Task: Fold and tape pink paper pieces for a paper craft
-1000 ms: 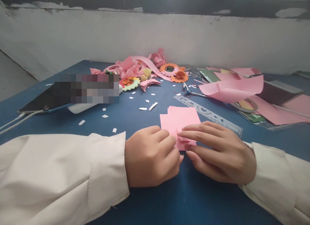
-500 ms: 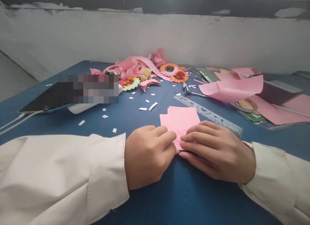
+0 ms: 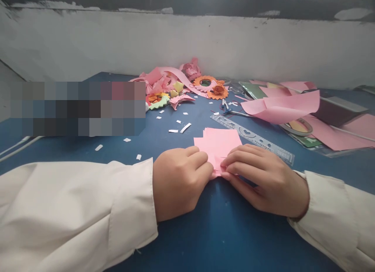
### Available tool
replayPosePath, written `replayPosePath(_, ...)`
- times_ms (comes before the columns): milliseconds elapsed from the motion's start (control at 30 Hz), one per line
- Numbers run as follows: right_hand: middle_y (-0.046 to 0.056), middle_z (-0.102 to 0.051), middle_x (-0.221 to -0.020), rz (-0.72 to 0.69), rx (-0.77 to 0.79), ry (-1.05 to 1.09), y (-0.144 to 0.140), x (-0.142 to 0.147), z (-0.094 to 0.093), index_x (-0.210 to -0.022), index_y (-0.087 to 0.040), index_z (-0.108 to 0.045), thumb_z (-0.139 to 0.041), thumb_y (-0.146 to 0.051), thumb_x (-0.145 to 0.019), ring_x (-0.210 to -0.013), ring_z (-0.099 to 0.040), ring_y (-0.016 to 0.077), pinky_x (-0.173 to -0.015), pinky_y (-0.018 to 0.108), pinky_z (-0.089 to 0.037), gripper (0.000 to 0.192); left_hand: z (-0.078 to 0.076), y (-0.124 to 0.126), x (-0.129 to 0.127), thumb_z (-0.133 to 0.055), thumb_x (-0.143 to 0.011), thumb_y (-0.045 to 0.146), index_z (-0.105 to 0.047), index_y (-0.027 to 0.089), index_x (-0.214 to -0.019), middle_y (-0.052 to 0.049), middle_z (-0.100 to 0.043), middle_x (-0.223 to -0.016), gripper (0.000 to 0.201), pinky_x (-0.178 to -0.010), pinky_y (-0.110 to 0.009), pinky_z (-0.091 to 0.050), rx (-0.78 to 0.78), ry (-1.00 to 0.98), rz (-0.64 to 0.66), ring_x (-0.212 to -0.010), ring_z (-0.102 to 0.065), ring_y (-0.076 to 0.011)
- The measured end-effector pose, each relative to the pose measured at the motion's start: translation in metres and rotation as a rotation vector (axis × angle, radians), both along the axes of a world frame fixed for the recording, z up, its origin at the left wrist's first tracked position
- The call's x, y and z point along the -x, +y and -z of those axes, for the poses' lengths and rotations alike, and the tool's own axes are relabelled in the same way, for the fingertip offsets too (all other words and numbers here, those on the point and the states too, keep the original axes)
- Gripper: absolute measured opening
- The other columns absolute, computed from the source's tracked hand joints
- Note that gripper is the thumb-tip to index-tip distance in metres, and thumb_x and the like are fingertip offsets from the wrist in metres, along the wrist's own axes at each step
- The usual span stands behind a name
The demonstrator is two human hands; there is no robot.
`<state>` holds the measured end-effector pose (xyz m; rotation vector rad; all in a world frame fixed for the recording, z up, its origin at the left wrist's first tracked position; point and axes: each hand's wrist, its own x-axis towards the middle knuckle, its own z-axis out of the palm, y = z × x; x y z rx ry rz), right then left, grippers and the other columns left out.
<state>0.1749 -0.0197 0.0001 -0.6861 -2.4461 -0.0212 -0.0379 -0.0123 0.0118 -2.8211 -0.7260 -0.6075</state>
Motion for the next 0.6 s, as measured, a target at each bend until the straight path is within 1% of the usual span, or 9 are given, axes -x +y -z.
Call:
replayPosePath(100, 0.006, -0.061, -0.081, 0.005, 0.021, -0.006, 0.0017, 0.0005, -0.0001, -0.081, -0.014, -0.054, -0.051, -0.008, -0.085, -0.076, -0.053, 0.0147, -0.067, 0.031, -0.045, 0.008, 0.0000, 0.0013, -0.0018, -0.045, -0.089, 0.014, -0.052, 0.016, -0.066, -0.001, -0.051, -0.065, 0.024, -0.053, -0.031, -0.028, 0.081, 0.011, -0.032, -0.061, -0.040, -0.0151)
replayPosePath(200, 0.007, -0.060, -0.083, 0.023, 0.044, -0.018, 0.0021, 0.0011, -0.0002, -0.082, -0.014, -0.053, -0.050, -0.008, -0.086, -0.077, -0.050, 0.0147, -0.068, 0.031, -0.044, 0.007, 0.0009, 0.0026, -0.0023, -0.041, -0.091, 0.020, -0.048, 0.017, -0.065, 0.001, -0.050, -0.063, 0.028, -0.053, -0.029, -0.029, 0.206, -0.005, -0.098, -0.059, -0.042, -0.0136)
replayPosePath(267, 0.007, -0.058, -0.083, 0.042, 0.052, -0.021, 0.0019, 0.0009, -0.0003, -0.082, -0.014, -0.053, -0.049, -0.009, -0.086, -0.076, -0.048, 0.0143, -0.068, 0.031, -0.044, 0.007, 0.0014, 0.0035, -0.0019, -0.040, -0.091, 0.021, -0.047, 0.017, -0.065, 0.002, -0.049, -0.060, 0.027, -0.053, -0.028, -0.029, 0.242, -0.006, -0.148, -0.059, -0.043, -0.0130)
replayPosePath(433, 0.006, -0.056, -0.084, 0.114, 0.101, -0.043, 0.0022, -0.0010, -0.0003, -0.076, -0.015, -0.051, -0.050, -0.012, -0.086, -0.076, -0.046, 0.0141, -0.068, 0.031, -0.043, 0.011, 0.0021, 0.0044, -0.0013, -0.038, -0.090, 0.021, -0.046, 0.018, -0.066, 0.002, -0.048, -0.060, 0.026, -0.052, -0.028, -0.027, 0.195, 0.027, -0.213, -0.057, -0.045, -0.0137)
replayPosePath(600, 0.006, -0.055, -0.083, 0.152, 0.163, -0.037, 0.0032, -0.0020, -0.0003, -0.071, -0.016, -0.050, -0.050, -0.013, -0.086, -0.075, -0.046, 0.0142, -0.068, 0.032, -0.043, 0.015, 0.0019, 0.0038, -0.0021, -0.036, -0.091, 0.020, -0.047, 0.018, -0.068, 0.001, -0.051, -0.061, 0.025, -0.050, -0.028, -0.025, 0.140, 0.070, -0.224, -0.057, -0.047, -0.0152)
